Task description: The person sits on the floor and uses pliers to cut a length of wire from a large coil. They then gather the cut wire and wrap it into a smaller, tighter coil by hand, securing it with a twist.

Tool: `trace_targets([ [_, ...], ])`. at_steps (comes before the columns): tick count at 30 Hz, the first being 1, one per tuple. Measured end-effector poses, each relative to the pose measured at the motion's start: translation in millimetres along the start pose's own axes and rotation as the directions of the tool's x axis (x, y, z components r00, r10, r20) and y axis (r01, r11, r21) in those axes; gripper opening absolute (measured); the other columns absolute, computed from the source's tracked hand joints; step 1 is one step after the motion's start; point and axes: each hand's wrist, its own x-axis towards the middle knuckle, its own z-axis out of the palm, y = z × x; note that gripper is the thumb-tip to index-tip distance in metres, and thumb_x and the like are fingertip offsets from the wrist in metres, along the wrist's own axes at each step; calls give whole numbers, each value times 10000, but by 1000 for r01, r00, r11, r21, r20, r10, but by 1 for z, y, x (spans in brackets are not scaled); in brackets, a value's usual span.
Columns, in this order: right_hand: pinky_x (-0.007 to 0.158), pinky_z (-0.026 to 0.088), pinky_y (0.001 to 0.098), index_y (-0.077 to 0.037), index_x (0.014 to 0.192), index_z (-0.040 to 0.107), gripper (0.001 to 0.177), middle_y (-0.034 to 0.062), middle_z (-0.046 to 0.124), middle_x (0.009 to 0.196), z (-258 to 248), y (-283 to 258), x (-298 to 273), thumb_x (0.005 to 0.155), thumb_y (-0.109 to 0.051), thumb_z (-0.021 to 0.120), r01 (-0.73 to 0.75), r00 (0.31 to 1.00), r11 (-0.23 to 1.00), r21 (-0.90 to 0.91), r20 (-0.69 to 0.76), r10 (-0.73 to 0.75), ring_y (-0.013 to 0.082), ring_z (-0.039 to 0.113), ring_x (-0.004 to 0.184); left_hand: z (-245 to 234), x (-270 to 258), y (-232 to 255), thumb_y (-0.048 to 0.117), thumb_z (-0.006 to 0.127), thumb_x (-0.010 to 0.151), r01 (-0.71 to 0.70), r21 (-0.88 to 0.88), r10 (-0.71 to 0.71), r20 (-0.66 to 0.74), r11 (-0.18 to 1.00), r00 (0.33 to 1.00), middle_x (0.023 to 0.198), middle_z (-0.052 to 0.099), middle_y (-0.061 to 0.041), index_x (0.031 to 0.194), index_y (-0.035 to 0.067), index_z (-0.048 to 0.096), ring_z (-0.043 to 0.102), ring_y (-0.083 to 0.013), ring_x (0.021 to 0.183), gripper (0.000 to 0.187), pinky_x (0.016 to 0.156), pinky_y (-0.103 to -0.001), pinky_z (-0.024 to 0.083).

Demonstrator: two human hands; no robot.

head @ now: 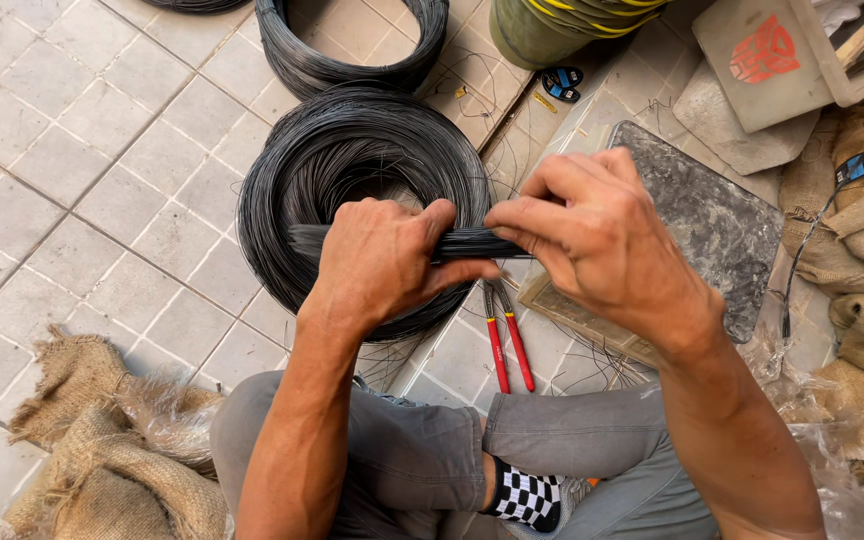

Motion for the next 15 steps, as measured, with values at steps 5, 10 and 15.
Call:
trace_targets([
  [5, 884, 407, 453, -142, 1078, 807, 117, 29, 685, 975, 19, 31, 14, 1034, -236, 753, -18, 999, 967, 256, 33, 9, 234, 624, 895, 15, -3, -7, 871, 540, 915, 14, 19, -10, -195, 1000, 981, 526, 584, -124, 785, 172, 609, 610, -431, 494, 714, 440, -537, 418],
  [10, 989, 524, 458, -151, 1033, 836, 100, 89, 760, 1012, 43, 59, 24, 1028, -214, 758, -259, 961, 710, 655, 246, 124, 229, 726, 1008, 12, 4, -4, 513, 584, 1102, -74, -150, 11, -388, 986, 922, 503, 565, -89, 673, 173, 546, 671, -345, 506, 548, 547, -415, 551],
  [15, 1079, 538, 396, -152, 1084, 857, 158, 70, 785, 1150, 65, 71, 27, 986, -245, 776, -454, 887, 391, 800, 449, 111, 179, 711, 1165, 25, 5, -9, 431, 642, 1060, -90, -128, 22, -455, 988, 890, 502, 563, 0, 648, 236, 551, 687, -225, 530, 465, 561, -322, 517],
])
